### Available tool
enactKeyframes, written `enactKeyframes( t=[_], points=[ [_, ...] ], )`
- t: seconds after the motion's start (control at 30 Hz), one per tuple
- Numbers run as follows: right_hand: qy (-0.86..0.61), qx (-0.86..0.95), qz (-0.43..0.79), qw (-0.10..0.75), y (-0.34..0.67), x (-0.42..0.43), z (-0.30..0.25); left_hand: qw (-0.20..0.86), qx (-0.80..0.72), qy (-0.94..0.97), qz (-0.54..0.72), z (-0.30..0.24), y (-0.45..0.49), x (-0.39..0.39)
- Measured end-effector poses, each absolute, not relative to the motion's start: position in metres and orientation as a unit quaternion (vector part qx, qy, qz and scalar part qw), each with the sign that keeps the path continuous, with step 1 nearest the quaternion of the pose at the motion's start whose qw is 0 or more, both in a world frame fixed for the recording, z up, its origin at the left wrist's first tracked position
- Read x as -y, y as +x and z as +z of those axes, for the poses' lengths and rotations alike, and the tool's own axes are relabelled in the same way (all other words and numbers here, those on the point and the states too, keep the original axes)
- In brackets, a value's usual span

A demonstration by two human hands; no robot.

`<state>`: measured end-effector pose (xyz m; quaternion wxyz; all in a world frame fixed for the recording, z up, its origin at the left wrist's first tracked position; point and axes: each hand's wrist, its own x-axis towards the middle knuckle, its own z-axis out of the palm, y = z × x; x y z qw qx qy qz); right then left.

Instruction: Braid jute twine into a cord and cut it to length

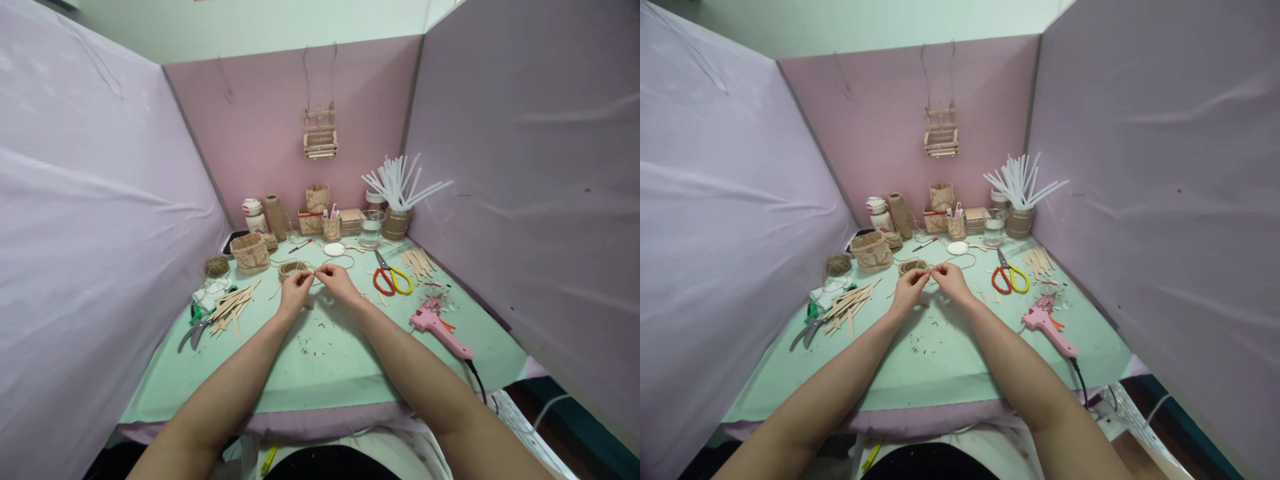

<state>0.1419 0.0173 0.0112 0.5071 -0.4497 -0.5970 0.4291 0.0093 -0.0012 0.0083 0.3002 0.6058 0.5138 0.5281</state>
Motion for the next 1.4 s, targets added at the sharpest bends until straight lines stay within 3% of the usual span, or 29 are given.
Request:
enactKeyframes(
  t=[0.27, 0.43, 0.83, 1.13, 1.4],
  points=[
    [-0.480, 0.632, 0.319, 0.518, 0.142, -0.017, 0.009, 0.307, -0.507, 0.585, 0.554, 0.010, 0.010, 0.002],
    [-0.481, 0.609, 0.370, 0.511, 0.142, -0.016, 0.010, 0.336, -0.501, 0.557, 0.571, 0.008, 0.010, -0.001],
    [-0.469, 0.578, 0.478, 0.466, 0.144, -0.011, 0.019, 0.610, -0.400, 0.400, 0.556, 0.014, 0.010, -0.004],
    [-0.474, 0.645, 0.265, 0.538, 0.143, -0.015, 0.012, 0.494, -0.438, 0.469, 0.586, 0.001, 0.010, -0.010],
    [-0.447, 0.659, 0.276, 0.538, 0.142, -0.010, 0.015, 0.418, -0.459, 0.501, 0.603, -0.003, 0.008, -0.011]
  ],
)
